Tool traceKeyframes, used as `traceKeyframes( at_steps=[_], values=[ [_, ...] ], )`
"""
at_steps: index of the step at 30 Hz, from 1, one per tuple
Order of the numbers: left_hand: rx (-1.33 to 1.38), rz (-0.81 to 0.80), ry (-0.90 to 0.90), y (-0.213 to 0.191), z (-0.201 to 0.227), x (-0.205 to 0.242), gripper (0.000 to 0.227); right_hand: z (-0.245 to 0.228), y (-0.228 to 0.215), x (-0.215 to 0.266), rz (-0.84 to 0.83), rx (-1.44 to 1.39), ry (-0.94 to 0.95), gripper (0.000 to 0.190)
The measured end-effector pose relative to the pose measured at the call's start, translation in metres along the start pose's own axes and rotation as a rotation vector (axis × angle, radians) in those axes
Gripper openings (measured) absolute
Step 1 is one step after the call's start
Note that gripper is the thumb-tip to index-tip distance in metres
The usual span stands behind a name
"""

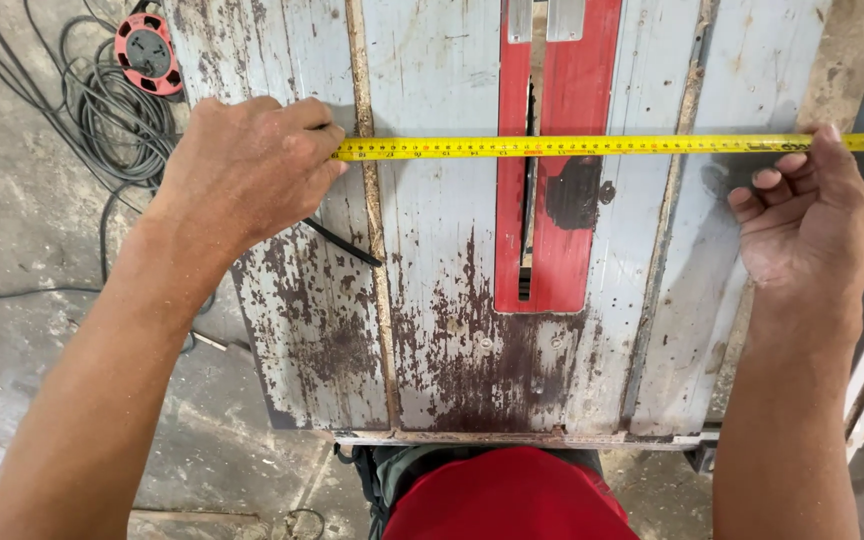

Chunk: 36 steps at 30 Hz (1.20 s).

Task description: Measuring the distance between a table saw fence and the blade, then checking the dimensions of a wood panel using a tape measure.

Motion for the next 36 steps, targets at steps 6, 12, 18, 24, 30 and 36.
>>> traceKeyframes(
  at_steps=[6,12,18,24,30,36],
  values=[
    [-0.002,-0.019,-0.011,0.003,0.001,-0.001,0.022,0.000,0.005,0.006,-0.006,0.022,-0.012,0.019],
    [-0.031,-0.026,-0.007,0.003,0.001,-0.001,0.023,-0.001,0.008,0.007,-0.020,0.025,-0.012,0.019],
    [-0.022,-0.001,-0.003,0.001,0.001,0.000,0.023,-0.002,0.011,0.010,-0.019,0.042,-0.033,0.020],
    [-0.018,-0.024,-0.011,0.006,0.001,0.000,0.024,-0.002,0.012,0.012,0.013,0.067,-0.055,0.021],
    [-0.020,-0.001,-0.019,0.004,0.001,0.001,0.022,-0.001,0.011,0.009,0.011,0.048,-0.047,0.020],
    [-0.020,0.025,-0.010,0.001,0.002,0.002,0.022,0.002,0.003,0.040,-0.090,0.023,-0.020,0.023]
  ],
)
Point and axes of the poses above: each hand's wrist, its own x-axis away from the middle knuckle, its own y-axis out of the palm, z = x × y, the point moved 5 cm from there along -x, towards the middle knuckle, and after that the axes turned 11 degrees about y, right-handed, at the moved point
